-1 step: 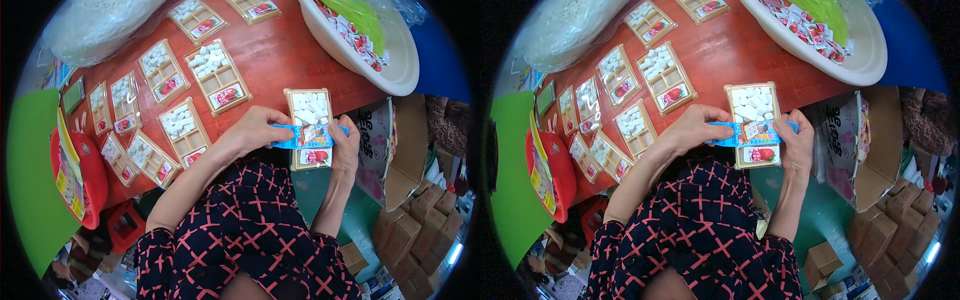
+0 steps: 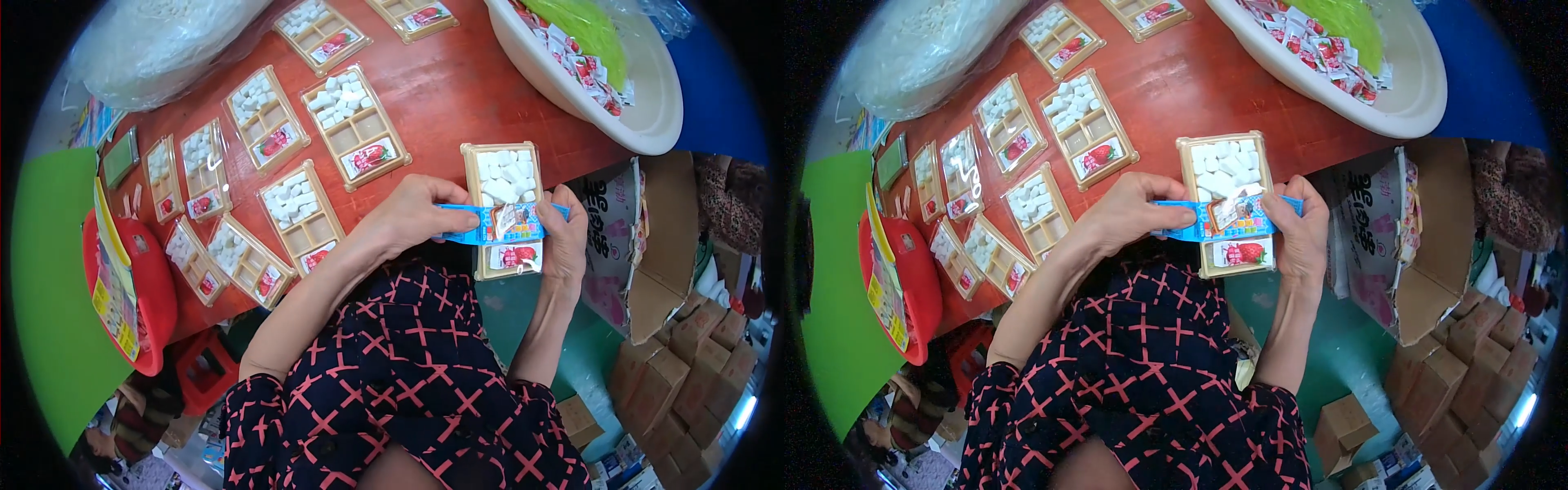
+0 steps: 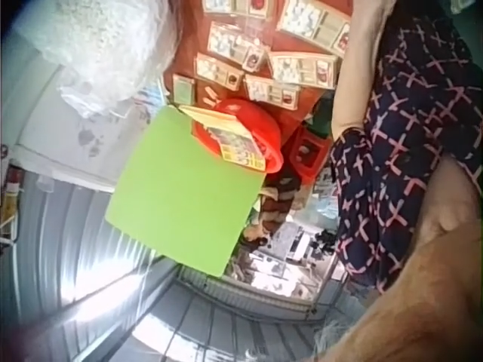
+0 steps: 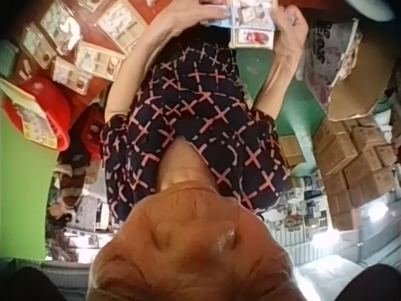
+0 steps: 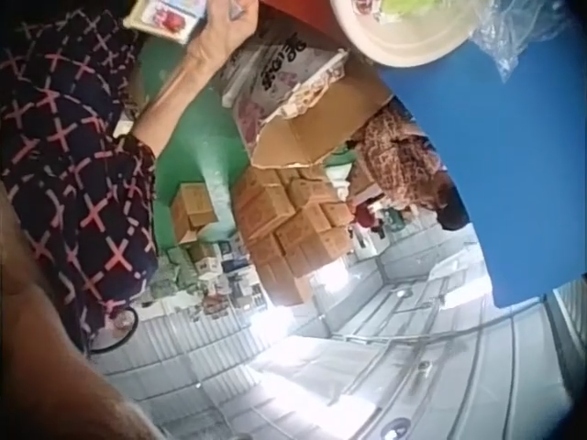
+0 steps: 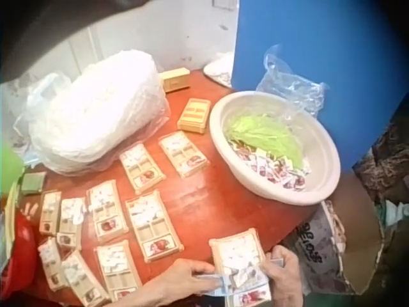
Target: Manually placing small white blocks into plastic trays and sealing them with adhesive labels and plastic wrapping.
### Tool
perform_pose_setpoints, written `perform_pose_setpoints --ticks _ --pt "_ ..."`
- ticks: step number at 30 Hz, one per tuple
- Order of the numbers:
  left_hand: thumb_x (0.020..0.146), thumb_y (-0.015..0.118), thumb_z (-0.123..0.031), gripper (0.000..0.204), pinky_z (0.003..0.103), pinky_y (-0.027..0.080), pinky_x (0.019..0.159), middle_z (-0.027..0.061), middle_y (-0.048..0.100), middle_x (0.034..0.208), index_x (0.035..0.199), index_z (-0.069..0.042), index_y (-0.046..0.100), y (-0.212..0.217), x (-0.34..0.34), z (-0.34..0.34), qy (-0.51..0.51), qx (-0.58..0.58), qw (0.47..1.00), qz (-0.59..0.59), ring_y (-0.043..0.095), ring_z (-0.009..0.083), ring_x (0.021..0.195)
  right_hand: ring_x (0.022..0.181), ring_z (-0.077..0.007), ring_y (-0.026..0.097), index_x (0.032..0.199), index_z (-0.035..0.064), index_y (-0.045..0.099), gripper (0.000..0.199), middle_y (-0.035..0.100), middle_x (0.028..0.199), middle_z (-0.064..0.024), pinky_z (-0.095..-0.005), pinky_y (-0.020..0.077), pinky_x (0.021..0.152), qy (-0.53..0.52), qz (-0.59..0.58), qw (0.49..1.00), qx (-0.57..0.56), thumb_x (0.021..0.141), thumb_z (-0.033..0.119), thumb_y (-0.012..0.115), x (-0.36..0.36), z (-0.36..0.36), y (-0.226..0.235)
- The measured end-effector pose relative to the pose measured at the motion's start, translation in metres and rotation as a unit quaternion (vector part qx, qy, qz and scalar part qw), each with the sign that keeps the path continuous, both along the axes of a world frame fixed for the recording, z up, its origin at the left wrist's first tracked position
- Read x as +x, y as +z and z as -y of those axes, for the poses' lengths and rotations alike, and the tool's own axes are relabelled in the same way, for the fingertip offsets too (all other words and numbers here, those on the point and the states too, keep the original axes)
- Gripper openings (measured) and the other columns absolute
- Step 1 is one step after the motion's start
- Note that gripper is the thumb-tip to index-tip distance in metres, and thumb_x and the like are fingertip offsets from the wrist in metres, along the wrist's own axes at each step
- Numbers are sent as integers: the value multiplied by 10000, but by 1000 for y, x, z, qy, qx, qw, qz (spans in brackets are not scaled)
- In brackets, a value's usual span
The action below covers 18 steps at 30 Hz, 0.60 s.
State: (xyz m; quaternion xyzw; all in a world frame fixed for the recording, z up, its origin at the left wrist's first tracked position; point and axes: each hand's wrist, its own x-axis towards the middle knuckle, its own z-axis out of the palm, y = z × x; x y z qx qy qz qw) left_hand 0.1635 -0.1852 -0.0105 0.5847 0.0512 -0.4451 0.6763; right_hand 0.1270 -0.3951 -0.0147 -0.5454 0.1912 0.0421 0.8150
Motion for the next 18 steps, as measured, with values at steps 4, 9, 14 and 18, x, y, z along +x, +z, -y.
perform_pose_setpoints --ticks 4,9,14,18 --pt "724 695 -118 165 209 451 688 11 623 799 834 -13 631 0 -7 -10 40 -40 995 77 564 75 734 589 -47 442 614 122 343 350 483 632 -3 -184 375 562 63 68 995 31 692 -42 642 12 -7 13" --pt "684 720 -108 220 196 436 630 -1 617 785 850 -1 623 -1 -19 -31 108 -156 970 154 540 47 697 568 -39 381 646 138 304 400 413 606 27 -187 346 532 106 99 989 -2 655 69 698 24 -23 30" --pt "679 688 -5 343 262 448 806 54 594 1042 1011 16 604 11 -32 -44 108 -178 945 253 547 114 951 712 -78 471 716 107 388 444 514 779 -28 -207 375 636 241 85 966 25 560 189 795 37 -33 43" --pt "649 677 32 344 282 440 835 59 596 1046 987 22 614 24 -36 -51 151 -227 941 201 537 123 981 978 -180 475 959 25 488 712 457 1164 -108 -282 374 824 195 190 948 -167 463 403 832 40 -43 47"
